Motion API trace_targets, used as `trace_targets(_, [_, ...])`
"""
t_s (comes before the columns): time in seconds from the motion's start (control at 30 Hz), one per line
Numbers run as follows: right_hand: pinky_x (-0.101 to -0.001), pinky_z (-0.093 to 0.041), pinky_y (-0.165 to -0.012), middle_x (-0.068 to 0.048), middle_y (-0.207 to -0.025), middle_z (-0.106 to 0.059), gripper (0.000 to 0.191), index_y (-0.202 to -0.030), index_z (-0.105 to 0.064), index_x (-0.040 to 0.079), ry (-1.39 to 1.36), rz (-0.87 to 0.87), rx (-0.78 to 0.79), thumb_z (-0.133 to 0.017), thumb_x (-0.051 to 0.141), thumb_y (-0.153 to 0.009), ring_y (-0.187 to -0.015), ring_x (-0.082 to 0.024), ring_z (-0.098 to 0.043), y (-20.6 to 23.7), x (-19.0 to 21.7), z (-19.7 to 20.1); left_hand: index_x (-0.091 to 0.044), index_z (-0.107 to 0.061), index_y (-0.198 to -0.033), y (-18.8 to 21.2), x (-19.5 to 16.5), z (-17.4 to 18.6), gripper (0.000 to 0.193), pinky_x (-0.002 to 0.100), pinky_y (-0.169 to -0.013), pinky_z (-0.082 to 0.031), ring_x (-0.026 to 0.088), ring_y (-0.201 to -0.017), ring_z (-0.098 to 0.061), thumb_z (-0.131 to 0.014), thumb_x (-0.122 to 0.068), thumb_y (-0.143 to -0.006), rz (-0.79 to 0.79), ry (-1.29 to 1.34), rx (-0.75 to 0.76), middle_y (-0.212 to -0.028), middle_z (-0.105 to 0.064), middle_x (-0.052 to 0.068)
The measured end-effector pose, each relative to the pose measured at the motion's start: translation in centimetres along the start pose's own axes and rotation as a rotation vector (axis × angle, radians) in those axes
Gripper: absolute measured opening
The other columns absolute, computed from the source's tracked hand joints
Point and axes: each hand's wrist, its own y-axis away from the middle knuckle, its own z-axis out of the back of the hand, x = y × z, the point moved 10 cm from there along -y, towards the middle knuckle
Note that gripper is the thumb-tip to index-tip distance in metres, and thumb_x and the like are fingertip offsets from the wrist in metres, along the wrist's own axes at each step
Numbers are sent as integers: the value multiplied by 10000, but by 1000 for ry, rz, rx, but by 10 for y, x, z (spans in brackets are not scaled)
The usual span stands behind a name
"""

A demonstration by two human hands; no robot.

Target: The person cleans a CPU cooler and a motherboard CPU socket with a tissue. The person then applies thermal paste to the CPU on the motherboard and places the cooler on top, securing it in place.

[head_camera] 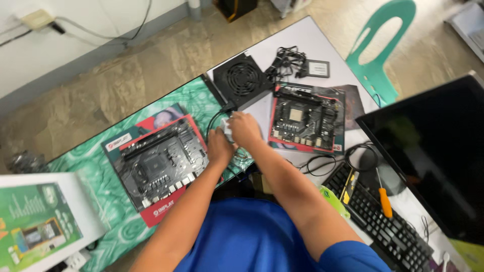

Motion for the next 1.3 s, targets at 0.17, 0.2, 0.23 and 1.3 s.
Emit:
trace_targets(0.17, [-411,-482,-864,-66,-1018,-678,126,-917,-772,146,5,-4,47,-706,177,-813,-1060,-247,-642,8,7,-10,2,-592,-1172,-4,-1,5,605,491,-974,-499,438,-1153,-579,-891,-209,-689,-110,-36,-53,-1179,-589,244])
trace_targets(0.2, [-410,-479,-868,-58,-1015,-680,116,-914,-775,154,20,-34,65,-703,180,-826,-1068,-241,-642,8,1,-12,11,-585,-1151,-4,3,4,691,485,-965,-498,436,-1142,-575,-923,-225,-595,-76,-36,-30,-1167,-582,248])
trace_targets(0.23, [-410,-475,-871,-51,-1011,-682,108,-910,-777,162,40,-62,84,-700,183,-838,-1076,-235,-642,7,-7,-13,20,-582,-1140,-5,0,5,688,489,-961,-496,438,-1131,-575,-924,-242,-604,-89,-40,-44,-1153,-581,251])
trace_targets(1.3, [-442,-465,-877,-83,-992,-679,177,-1014,-802,121,25,-232,-255,-656,172,-926,-1010,-290,-610,91,-187,81,80,-277,-1545,82,-136,-100,676,392,-1152,-395,378,-1465,-394,-479,16,-903,-720,-160,230,-1604,-332,290])
